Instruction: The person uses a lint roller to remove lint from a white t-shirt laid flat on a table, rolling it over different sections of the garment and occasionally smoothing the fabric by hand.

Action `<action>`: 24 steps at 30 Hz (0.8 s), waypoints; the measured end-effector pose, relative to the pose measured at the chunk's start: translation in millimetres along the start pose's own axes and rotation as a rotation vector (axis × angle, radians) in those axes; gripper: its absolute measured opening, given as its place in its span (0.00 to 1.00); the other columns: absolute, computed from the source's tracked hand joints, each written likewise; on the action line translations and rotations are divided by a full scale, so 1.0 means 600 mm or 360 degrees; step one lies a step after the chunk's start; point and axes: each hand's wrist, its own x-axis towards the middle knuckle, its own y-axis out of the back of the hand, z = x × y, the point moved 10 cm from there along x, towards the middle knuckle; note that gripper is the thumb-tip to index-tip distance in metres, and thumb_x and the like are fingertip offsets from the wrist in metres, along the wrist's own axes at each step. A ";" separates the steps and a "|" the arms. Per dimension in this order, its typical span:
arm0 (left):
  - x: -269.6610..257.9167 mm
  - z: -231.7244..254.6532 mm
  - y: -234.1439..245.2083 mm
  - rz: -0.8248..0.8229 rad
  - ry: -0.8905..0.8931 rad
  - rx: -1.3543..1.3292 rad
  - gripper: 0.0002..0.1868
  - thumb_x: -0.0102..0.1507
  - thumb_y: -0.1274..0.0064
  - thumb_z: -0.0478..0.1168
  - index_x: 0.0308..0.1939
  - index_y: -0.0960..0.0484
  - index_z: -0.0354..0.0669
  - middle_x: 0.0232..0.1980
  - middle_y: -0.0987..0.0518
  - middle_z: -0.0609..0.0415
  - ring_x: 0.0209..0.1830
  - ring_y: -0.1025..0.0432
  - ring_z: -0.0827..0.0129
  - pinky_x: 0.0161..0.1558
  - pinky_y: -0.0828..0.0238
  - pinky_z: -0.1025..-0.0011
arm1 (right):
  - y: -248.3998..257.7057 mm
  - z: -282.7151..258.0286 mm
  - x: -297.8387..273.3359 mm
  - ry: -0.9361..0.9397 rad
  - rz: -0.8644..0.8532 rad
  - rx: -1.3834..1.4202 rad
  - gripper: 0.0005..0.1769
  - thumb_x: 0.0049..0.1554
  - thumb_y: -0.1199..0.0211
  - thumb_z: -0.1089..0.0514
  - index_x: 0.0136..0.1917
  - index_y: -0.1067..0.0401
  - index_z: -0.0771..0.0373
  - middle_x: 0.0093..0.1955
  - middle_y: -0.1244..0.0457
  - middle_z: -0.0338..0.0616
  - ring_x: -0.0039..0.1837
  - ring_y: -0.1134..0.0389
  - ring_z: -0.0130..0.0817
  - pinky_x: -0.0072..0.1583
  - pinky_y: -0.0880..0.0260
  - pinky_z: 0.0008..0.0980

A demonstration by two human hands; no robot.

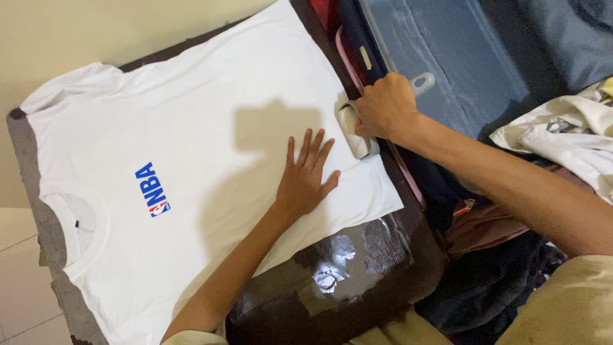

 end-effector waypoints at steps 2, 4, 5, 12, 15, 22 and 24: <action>0.003 0.001 0.005 0.0012 -0.0020 0.0001 0.37 0.68 0.51 0.54 0.75 0.37 0.38 0.81 0.45 0.39 0.83 0.57 0.47 0.78 0.71 0.38 | 0.012 0.000 -0.003 0.0028 0.0106 -0.0001 0.19 0.45 0.34 0.36 0.31 0.19 0.52 0.32 0.32 0.40 0.36 0.28 0.36 0.37 0.35 0.37; 0.000 0.008 0.004 0.0005 -0.0039 -0.0014 0.35 0.68 0.51 0.53 0.75 0.36 0.40 0.81 0.44 0.40 0.84 0.57 0.48 0.77 0.71 0.37 | 0.001 0.003 -0.009 0.0014 0.0033 0.0012 0.20 0.49 0.35 0.36 0.32 0.19 0.53 0.31 0.31 0.40 0.36 0.28 0.36 0.40 0.36 0.37; 0.002 0.007 0.002 -0.0014 -0.0040 0.0005 0.34 0.67 0.51 0.53 0.74 0.35 0.41 0.81 0.44 0.40 0.83 0.57 0.48 0.77 0.71 0.36 | -0.006 0.005 -0.011 0.0004 -0.0027 0.0022 0.21 0.52 0.36 0.37 0.32 0.19 0.53 0.31 0.31 0.40 0.36 0.28 0.36 0.42 0.37 0.37; 0.002 0.016 -0.014 -0.0009 -0.0110 0.0174 0.32 0.68 0.51 0.52 0.73 0.32 0.40 0.79 0.41 0.42 0.83 0.58 0.47 0.77 0.70 0.36 | 0.019 -0.017 -0.040 0.0116 0.0422 -0.0037 0.22 0.49 0.35 0.35 0.30 0.21 0.53 0.28 0.31 0.39 0.34 0.29 0.37 0.40 0.38 0.39; -0.003 0.022 -0.020 -0.0022 -0.0088 0.0146 0.31 0.70 0.53 0.51 0.75 0.33 0.40 0.81 0.42 0.44 0.85 0.58 0.48 0.79 0.70 0.38 | 0.003 -0.008 -0.054 0.0012 0.0221 -0.0011 0.12 0.52 0.35 0.48 0.29 0.22 0.49 0.29 0.32 0.37 0.33 0.30 0.34 0.44 0.40 0.38; -0.004 0.065 -0.027 -0.0122 -0.0089 -0.0079 0.37 0.70 0.54 0.55 0.76 0.40 0.35 0.81 0.45 0.40 0.84 0.62 0.47 0.76 0.73 0.35 | 0.029 0.005 -0.121 0.0077 0.0070 0.0110 0.21 0.49 0.38 0.40 0.27 0.21 0.56 0.27 0.33 0.44 0.33 0.30 0.39 0.37 0.36 0.38; -0.001 0.077 -0.033 -0.0156 -0.0079 -0.0119 0.41 0.68 0.54 0.59 0.76 0.40 0.34 0.80 0.45 0.39 0.84 0.62 0.48 0.75 0.74 0.35 | 0.026 0.003 -0.139 0.0092 0.0048 0.0129 0.22 0.48 0.37 0.39 0.27 0.21 0.56 0.28 0.33 0.45 0.33 0.30 0.41 0.38 0.35 0.39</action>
